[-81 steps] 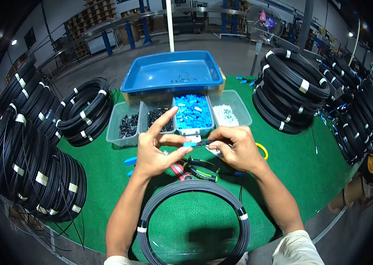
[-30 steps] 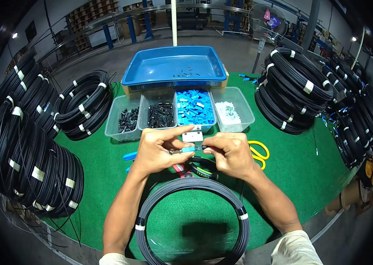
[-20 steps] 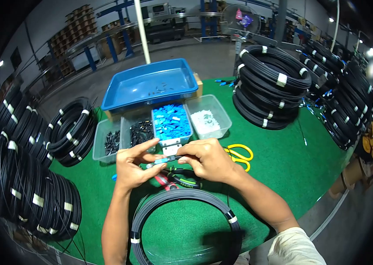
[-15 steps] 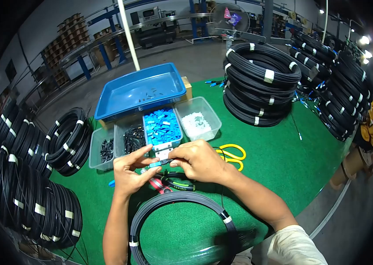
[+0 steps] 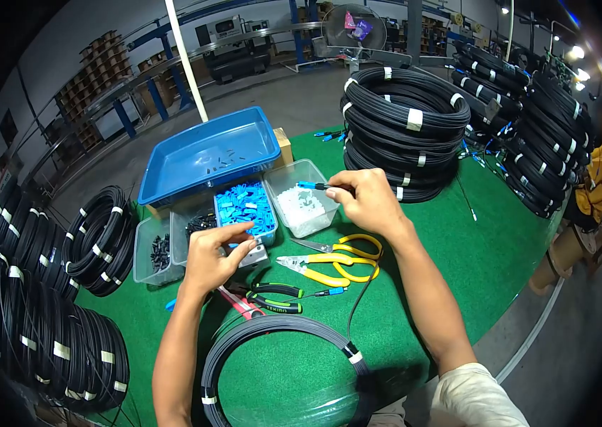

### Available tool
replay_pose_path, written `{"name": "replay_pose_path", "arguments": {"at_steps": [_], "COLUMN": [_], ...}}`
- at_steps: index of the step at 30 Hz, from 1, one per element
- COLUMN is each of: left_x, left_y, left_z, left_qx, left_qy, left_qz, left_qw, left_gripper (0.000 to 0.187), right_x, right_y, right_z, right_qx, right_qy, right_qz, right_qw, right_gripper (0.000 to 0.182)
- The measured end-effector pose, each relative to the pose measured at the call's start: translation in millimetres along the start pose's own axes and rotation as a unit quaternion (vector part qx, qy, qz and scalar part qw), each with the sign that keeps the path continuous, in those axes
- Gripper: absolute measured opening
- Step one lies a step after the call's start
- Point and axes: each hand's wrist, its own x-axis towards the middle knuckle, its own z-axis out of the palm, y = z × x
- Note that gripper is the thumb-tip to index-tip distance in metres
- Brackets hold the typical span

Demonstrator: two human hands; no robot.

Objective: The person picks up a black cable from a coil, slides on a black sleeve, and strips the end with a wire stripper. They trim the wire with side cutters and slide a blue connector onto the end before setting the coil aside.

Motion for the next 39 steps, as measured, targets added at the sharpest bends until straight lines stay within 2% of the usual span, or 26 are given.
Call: {"name": "replay_pose_path", "arguments": {"at_steps": [2, 4, 6, 10, 12, 19, 23, 27, 29, 30, 32, 39], "left_x": [17.8, 33.6, 49.7, 77.1, 89.3, 120.4, 133.6, 143.9, 149.1, 151.9, 159.5, 171.1], "left_y": [0.9, -0.6, -5.1, -22.5, -27.1, -34.2, -46.8, -52.2, -44.3, -42.2, -39.7, -57.8], "left_z": [2.6, 7.5, 14.0, 31.9, 39.7, 67.5, 84.5, 95.1, 96.6, 100.4, 107.1, 128.6], "left_qx": [0.072, 0.082, 0.166, 0.158, 0.155, 0.229, 0.252, 0.216, 0.271, 0.270, 0.334, 0.337], "left_qy": [-0.023, -0.028, -0.037, -0.076, -0.095, -0.179, -0.208, -0.218, -0.285, -0.286, -0.275, -0.276], "left_qz": [0.071, 0.065, 0.133, 0.176, 0.172, 0.204, 0.174, 0.189, 0.134, 0.133, 0.074, 0.066], "left_qw": [0.995, 0.994, 0.976, 0.969, 0.968, 0.935, 0.929, 0.933, 0.910, 0.910, 0.899, 0.898], "left_gripper": [0.028, 0.028, 0.027, 0.021, 0.022, 0.023, 0.021, 0.021, 0.016, 0.016, 0.015, 0.015], "right_x": [0.9, 1.0, 2.4, 1.3, 0.4, 1.7, 1.5, 2.4, 2.2, 1.3, 1.7, 2.0], "right_y": [6.0, 4.3, 2.9, 9.4, 17.1, 12.3, 14.0, 13.0, 10.6, 10.7, 10.5, 9.1], "right_z": [2.0, 1.8, 2.8, 12.0, 17.5, 19.0, 22.2, 21.4, 20.2, 20.5, 21.0, 20.0], "right_qx": [0.010, 0.002, -0.005, -0.018, -0.015, -0.018, -0.028, -0.030, -0.029, -0.029, -0.034, -0.033], "right_qy": [0.022, 0.015, 0.000, 0.012, 0.048, 0.030, 0.026, 0.033, 0.033, 0.032, 0.041, 0.045], "right_qz": [0.015, 0.026, 0.066, 0.066, 0.035, 0.082, 0.080, 0.082, 0.083, 0.085, 0.075, 0.077], "right_qw": [1.000, 1.000, 0.998, 0.998, 0.998, 0.996, 0.996, 0.996, 0.996, 0.995, 0.996, 0.995], "right_gripper": [0.017, 0.017, 0.018, 0.017, 0.016, 0.015, 0.015, 0.015, 0.014, 0.014, 0.014, 0.014]}}
